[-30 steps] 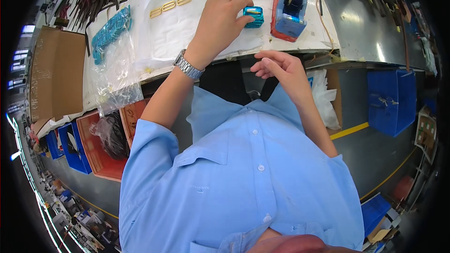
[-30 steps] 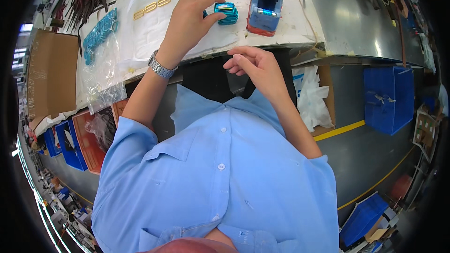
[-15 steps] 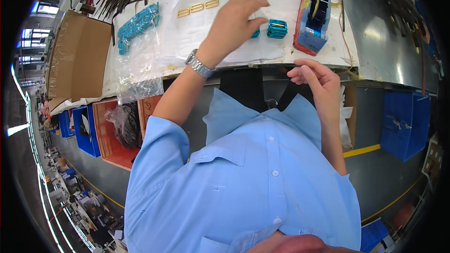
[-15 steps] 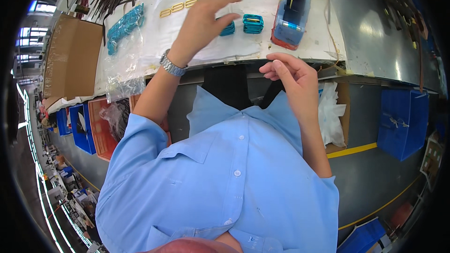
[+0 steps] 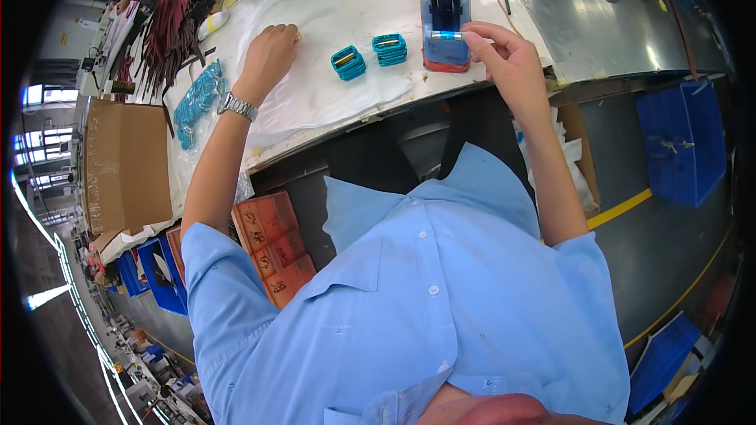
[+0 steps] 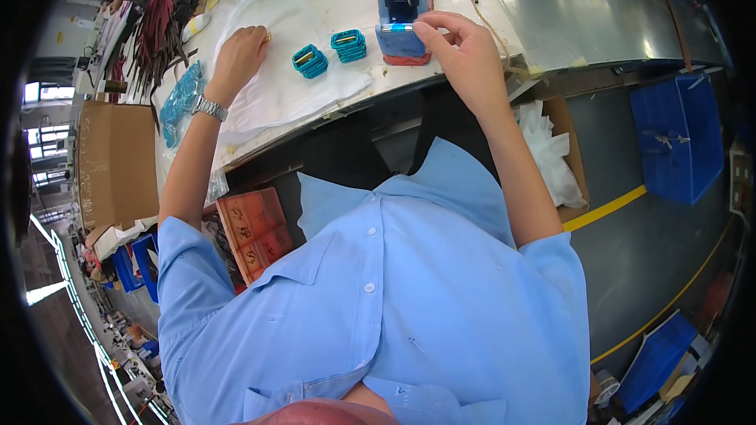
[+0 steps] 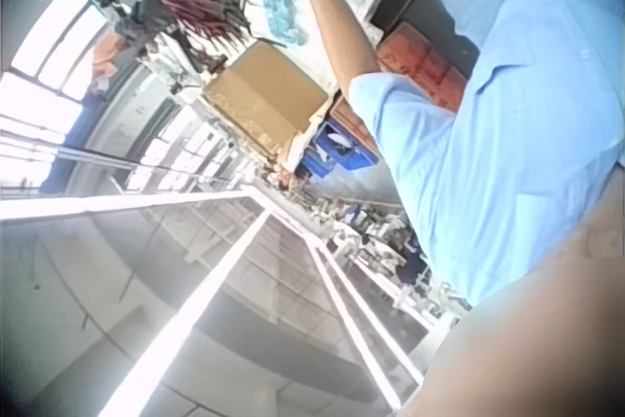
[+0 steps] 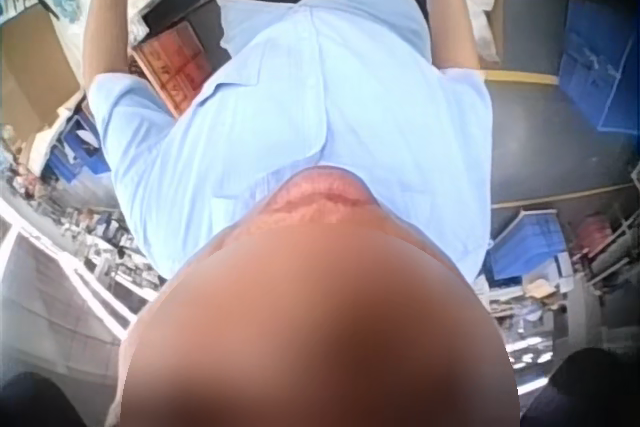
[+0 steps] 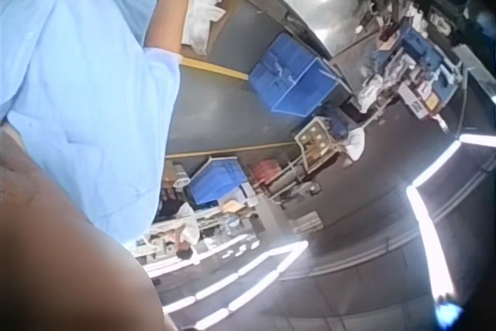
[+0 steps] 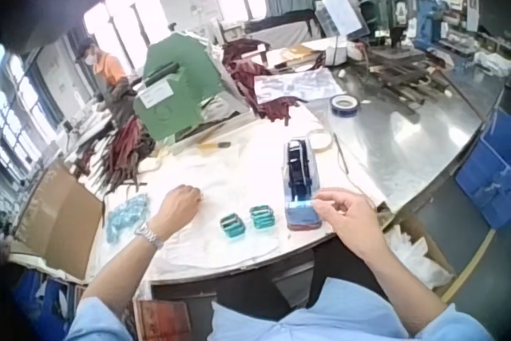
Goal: Applying blue protective tape to gold-colored metal buckles at a workbench.
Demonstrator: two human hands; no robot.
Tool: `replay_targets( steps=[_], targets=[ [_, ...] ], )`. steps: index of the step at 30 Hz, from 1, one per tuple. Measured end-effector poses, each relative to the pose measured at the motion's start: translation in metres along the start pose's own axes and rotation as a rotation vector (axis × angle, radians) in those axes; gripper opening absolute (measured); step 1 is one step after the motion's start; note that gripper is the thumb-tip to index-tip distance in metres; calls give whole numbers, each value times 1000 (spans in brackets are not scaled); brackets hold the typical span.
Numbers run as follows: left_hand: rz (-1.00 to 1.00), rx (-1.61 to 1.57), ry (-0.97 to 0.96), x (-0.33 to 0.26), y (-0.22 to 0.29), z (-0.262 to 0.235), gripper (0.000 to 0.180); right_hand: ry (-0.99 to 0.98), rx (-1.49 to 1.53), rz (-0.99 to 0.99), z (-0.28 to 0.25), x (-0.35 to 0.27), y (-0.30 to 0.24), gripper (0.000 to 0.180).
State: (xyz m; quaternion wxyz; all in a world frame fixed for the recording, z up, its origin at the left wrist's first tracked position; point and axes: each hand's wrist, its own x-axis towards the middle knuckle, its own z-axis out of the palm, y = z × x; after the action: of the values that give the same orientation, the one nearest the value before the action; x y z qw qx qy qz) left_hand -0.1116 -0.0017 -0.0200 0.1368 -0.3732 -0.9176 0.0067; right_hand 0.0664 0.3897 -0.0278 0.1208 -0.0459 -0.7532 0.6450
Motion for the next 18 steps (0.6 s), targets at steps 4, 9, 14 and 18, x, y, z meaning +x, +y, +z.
replay_targets(
  steps=[4,9,14,18],
  targets=[
    [-119,-49,-28,2,-9,-6,9,-38,-14,9,11,6,-8,37],
    [-479,-798,160,11,4,-32,20,-134,16,52,11,25,-2,37],
    [-486,-1531,216,21,75,-64,20,-41,90,84,18,27,-2,27],
    [-498,-1818,117,14,132,-66,19,-12,345,84,24,3,-36,21]
  ],
)
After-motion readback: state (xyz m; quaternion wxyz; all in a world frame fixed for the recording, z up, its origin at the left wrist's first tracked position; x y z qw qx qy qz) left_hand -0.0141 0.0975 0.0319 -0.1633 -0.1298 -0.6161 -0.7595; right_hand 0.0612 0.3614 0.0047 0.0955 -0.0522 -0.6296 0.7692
